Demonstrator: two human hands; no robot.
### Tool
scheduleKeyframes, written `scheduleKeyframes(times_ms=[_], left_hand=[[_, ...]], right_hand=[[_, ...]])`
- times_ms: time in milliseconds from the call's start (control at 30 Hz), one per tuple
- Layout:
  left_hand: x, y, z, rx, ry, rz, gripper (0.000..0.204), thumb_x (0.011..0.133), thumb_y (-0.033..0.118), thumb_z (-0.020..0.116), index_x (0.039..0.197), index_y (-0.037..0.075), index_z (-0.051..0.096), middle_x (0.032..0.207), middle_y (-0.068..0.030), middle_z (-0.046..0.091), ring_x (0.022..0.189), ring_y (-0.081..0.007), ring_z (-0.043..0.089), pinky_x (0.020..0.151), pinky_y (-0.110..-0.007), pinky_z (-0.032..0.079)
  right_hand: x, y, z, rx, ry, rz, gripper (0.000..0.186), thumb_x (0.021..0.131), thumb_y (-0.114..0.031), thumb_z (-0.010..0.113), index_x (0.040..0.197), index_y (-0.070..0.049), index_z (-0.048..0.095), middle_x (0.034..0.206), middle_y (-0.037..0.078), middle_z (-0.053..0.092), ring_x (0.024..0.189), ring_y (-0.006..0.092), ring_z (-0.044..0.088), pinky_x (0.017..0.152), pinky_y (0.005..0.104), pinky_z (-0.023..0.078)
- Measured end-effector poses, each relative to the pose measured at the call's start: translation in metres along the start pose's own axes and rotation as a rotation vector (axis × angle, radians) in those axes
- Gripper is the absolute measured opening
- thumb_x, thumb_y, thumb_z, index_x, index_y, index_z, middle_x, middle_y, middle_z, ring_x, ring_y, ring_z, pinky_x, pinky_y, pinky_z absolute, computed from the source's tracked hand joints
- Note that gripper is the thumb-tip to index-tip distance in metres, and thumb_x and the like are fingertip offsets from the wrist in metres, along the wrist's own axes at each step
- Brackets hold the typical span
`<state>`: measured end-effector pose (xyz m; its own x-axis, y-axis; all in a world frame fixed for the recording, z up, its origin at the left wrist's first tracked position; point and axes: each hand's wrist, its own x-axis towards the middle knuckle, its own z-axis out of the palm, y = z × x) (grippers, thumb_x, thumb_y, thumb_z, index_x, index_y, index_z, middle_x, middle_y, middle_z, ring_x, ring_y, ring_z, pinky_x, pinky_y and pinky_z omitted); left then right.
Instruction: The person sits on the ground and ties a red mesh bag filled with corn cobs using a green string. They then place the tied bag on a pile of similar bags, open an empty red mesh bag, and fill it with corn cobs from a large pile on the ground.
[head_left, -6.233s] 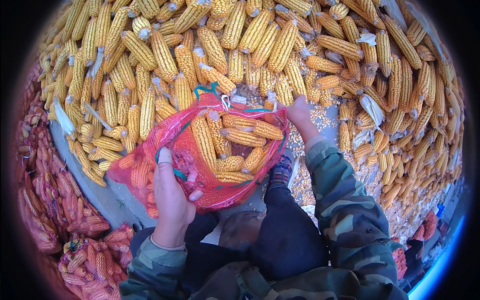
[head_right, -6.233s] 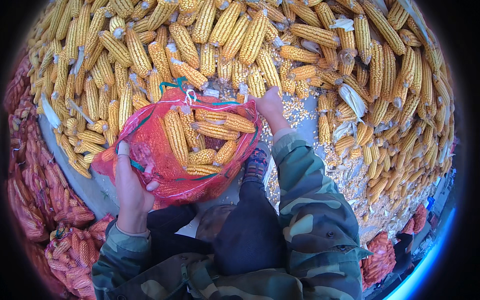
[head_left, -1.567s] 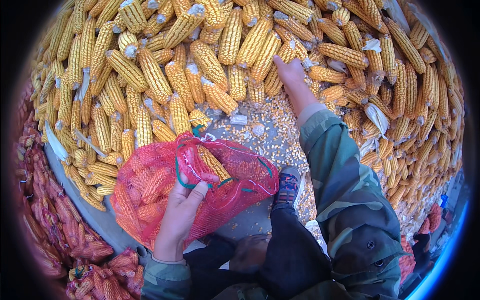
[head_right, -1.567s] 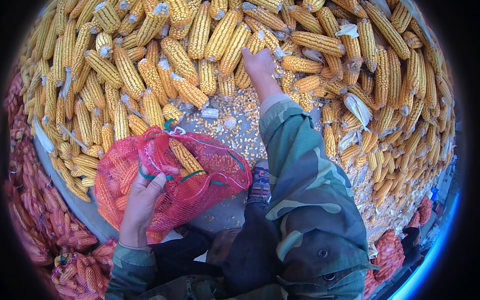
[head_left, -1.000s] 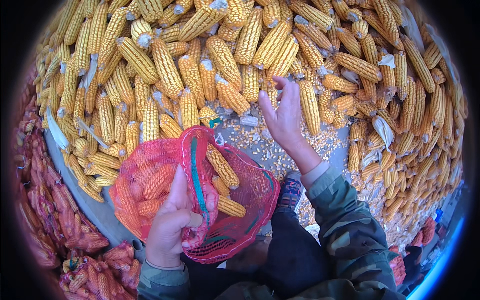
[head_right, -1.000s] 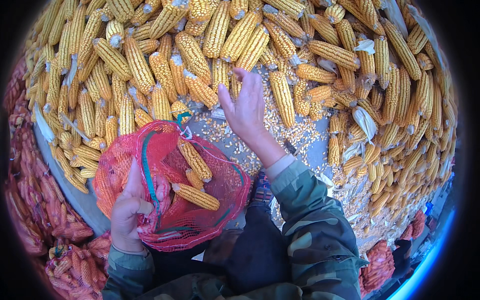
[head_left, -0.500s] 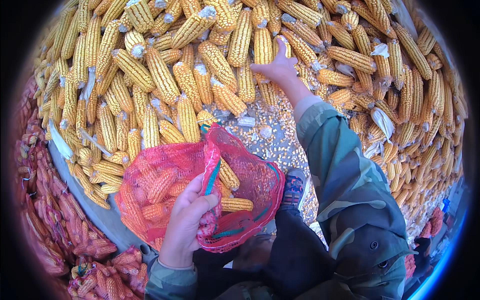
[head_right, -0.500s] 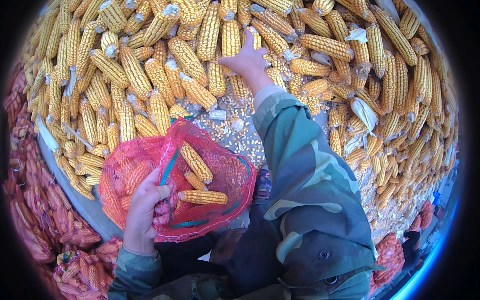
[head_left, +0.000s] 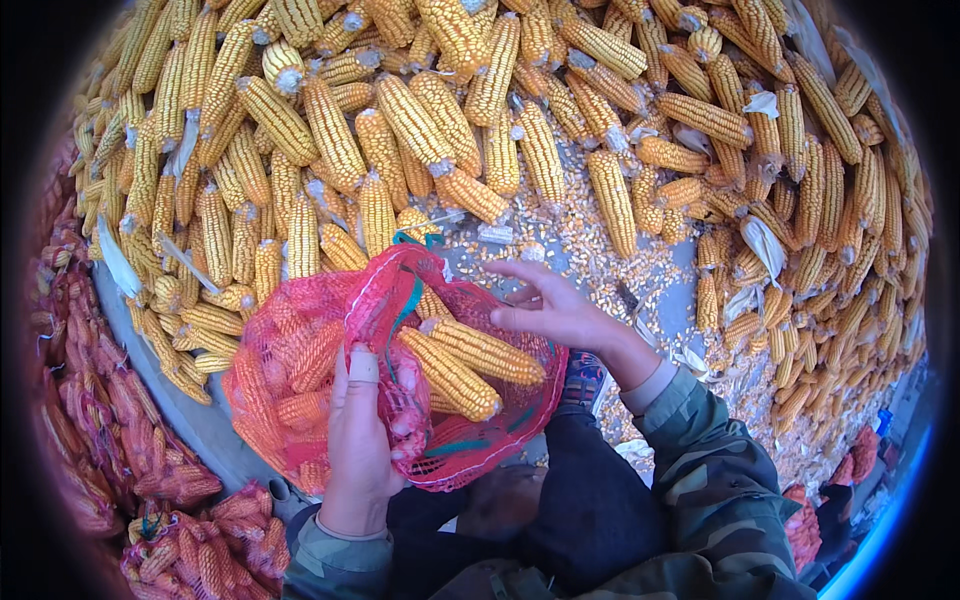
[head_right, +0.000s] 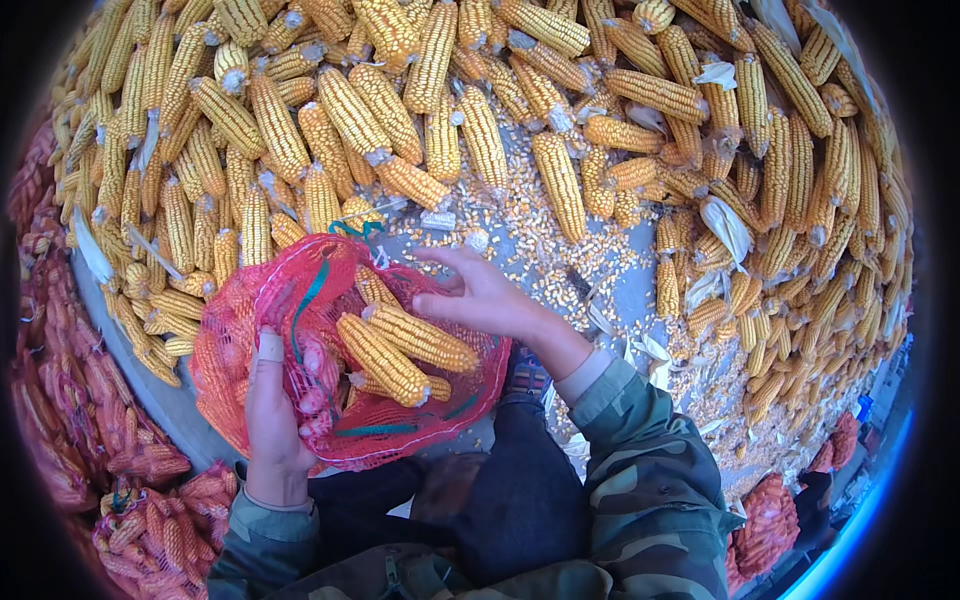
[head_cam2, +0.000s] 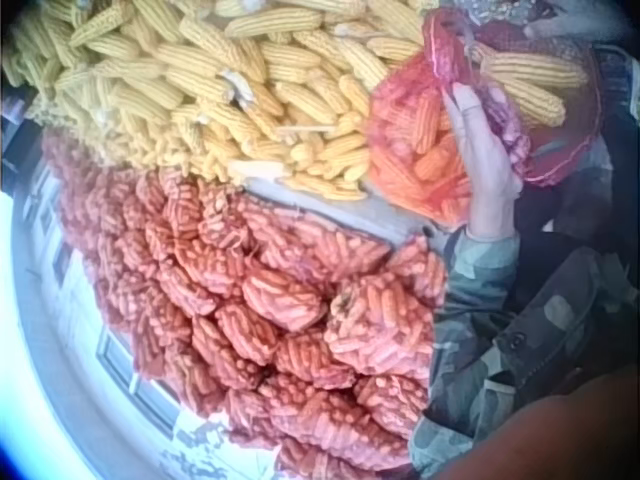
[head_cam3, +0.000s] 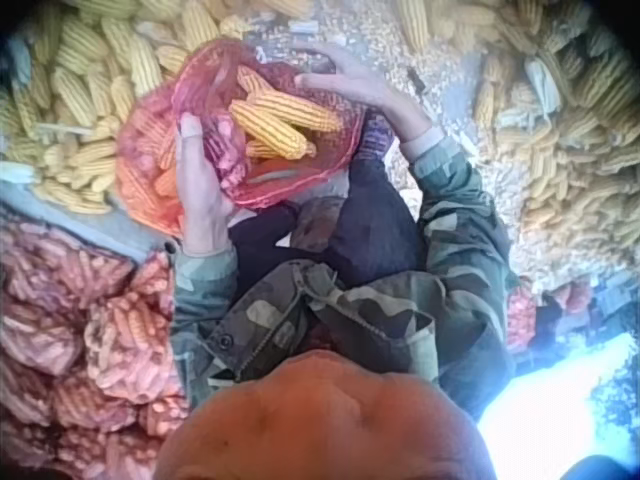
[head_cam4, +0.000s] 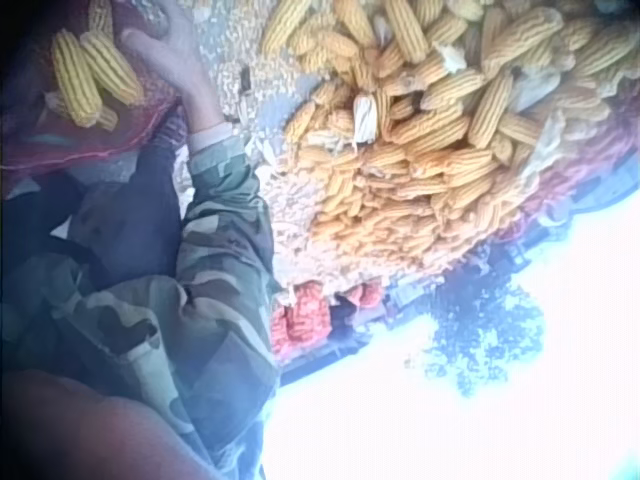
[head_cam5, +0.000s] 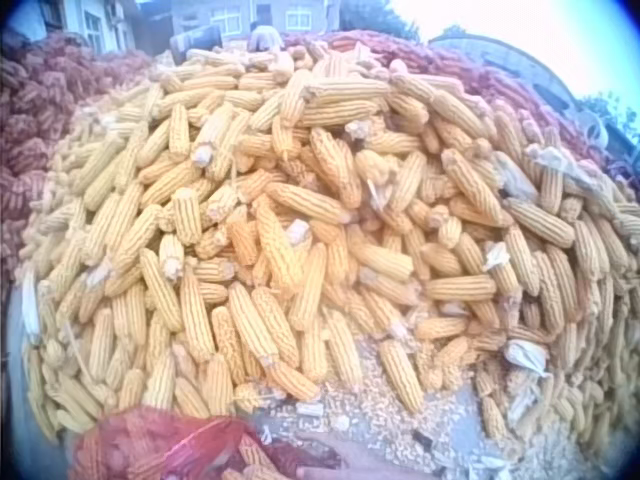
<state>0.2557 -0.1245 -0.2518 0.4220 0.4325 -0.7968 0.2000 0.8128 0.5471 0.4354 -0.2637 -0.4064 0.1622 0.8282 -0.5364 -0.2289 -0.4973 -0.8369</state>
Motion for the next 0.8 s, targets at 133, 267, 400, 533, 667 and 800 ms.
scheduleKeyframes(times_ms=[133, 267, 400, 533, 667, 800], left_hand=[[-0.006, 0.001, 0.000, 0.033, -0.042, 0.064, 0.030, 0.104, 0.036, 0.038, 0.111, 0.009, 0.048, 0.079, -0.0002, 0.050, 0.048, -0.0044, 0.037, 0.034, -0.018, 0.026], [-0.001, 0.005, -0.002, 0.020, -0.071, 0.018, 0.029, 0.104, 0.033, 0.039, 0.116, 0.009, 0.050, 0.079, -0.0003, 0.051, 0.049, -0.0044, 0.038, 0.036, -0.018, 0.028], [0.005, 0.007, -0.004, 0.000, -0.041, 0.005, 0.027, 0.104, 0.032, 0.040, 0.115, 0.010, 0.050, 0.080, -0.0008, 0.052, 0.049, -0.0045, 0.039, 0.037, -0.018, 0.028], [0.006, 0.007, -0.005, 0.001, -0.019, 0.013, 0.025, 0.104, 0.033, 0.041, 0.109, 0.011, 0.050, 0.080, -0.0014, 0.053, 0.049, -0.0045, 0.039, 0.035, -0.018, 0.027], [0.008, 0.010, -0.005, -0.015, 0.014, -0.097, 0.028, 0.104, 0.037, 0.040, 0.104, 0.011, 0.050, 0.075, -0.0021, 0.053, 0.046, -0.0052, 0.038, 0.032, -0.019, 0.027], [0.003, 0.007, -0.006, -0.048, 0.005, -0.084, 0.033, 0.103, 0.041, 0.039, 0.101, 0.010, 0.051, 0.071, -0.0021, 0.053, 0.045, -0.0054, 0.038, 0.032, -0.019, 0.027]], right_hand=[[0.100, -0.011, -0.027, -0.837, 0.932, 0.070, 0.086, 0.080, -0.038, 0.071, 0.149, -0.013, 0.025, 0.144, 0.029, 0.027, 0.129, 0.0497, 0.033, 0.104, 0.0570, 0.031], [0.148, -0.017, -0.040, -0.807, 0.815, 0.391, 0.099, 0.075, -0.038, 0.075, 0.151, -0.020, 0.016, 0.148, 0.030, 0.019, 0.126, 0.0524, 0.036, 0.103, 0.0551, 0.034], [0.132, -0.010, -0.058, -1.014, 0.768, 0.454, 0.102, 0.067, -0.039, 0.081, 0.148, -0.021, 0.020, 0.148, 0.027, 0.021, 0.124, 0.0495, 0.039, 0.100, 0.0567, 0.036], [0.096, 0.008, -0.061, -1.356, 0.753, 0.340, 0.093, 0.065, -0.037, 0.081, 0.141, -0.024, 0.030, 0.145, 0.027, 0.026, 0.119, 0.0463, 0.043, 0.097, 0.0547, 0.039], [0.070, 0.007, -0.069, -1.050, 0.612, 0.359, 0.080, 0.069, -0.033, 0.077, 0.137, -0.027, 0.037, 0.141, 0.029, 0.031, 0.114, 0.0457, 0.047, 0.096, 0.0494, 0.041], [0.016, -0.017, -0.066, 0.176, 0.398, 0.189, 0.077, 0.077, -0.024, 0.069, 0.143, -0.013, 0.032, 0.136, 0.019, 0.042, 0.120, 0.0260, 0.048, 0.100, 0.0356, 0.040]])
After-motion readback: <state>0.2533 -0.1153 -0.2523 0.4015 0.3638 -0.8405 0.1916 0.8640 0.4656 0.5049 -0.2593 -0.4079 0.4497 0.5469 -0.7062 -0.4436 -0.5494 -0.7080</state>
